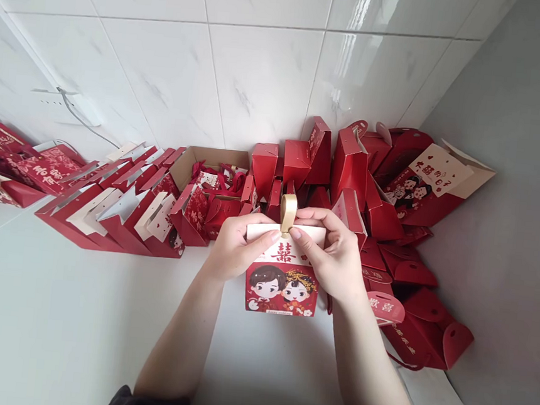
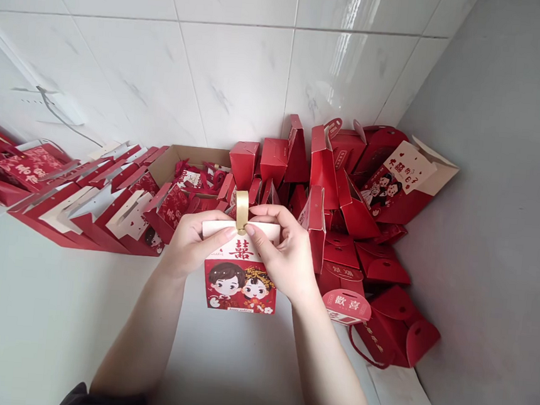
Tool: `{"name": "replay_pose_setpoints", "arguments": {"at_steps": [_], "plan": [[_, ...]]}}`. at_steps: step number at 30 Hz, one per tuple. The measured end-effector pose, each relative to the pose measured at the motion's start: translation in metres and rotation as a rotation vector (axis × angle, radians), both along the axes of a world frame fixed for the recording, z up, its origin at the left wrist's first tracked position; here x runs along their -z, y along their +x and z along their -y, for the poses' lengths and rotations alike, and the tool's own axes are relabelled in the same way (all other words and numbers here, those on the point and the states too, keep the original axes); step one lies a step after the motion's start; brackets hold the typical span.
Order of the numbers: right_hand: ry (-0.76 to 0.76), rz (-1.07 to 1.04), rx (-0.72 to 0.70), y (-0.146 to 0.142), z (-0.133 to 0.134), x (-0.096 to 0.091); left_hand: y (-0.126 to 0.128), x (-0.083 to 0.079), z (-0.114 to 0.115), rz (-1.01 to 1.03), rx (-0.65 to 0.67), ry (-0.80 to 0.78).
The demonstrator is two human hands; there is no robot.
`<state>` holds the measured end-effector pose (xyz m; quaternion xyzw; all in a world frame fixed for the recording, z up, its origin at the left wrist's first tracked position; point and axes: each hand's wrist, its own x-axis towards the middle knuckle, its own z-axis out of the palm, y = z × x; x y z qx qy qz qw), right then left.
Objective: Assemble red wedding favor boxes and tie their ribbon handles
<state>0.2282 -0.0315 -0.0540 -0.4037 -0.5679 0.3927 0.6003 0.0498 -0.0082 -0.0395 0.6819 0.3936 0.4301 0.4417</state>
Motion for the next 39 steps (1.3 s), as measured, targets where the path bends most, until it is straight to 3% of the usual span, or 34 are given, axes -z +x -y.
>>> {"name": "replay_pose_setpoints", "arguments": {"at_steps": [6, 11, 16, 26, 39], "plan": [[0.013, -0.047, 0.023, -0.001, 0.003, -0.001, 0.001, 0.001, -0.002, 0.181, 0.009, -0.108], [0.019, -0.191, -0.085, 0.0, 0.001, 0.0, -0.002, 0.002, -0.005, 0.33, 0.122, -0.25], [-0.053, -0.121, -0.225, 0.006, 0.0, 0.0, 0.0, 0.001, -0.001, 0.307, 0.254, -0.438], [-0.065, -0.174, -0.251, 0.009, 0.0, -0.001, 0.002, 0.001, 0.002, 0.272, 0.305, -0.417], [0.119, -0.169, -0.377, 0.005, 0.002, 0.0, 0.001, -0.012, 0.005, 0.026, 0.514, -0.347]]}}
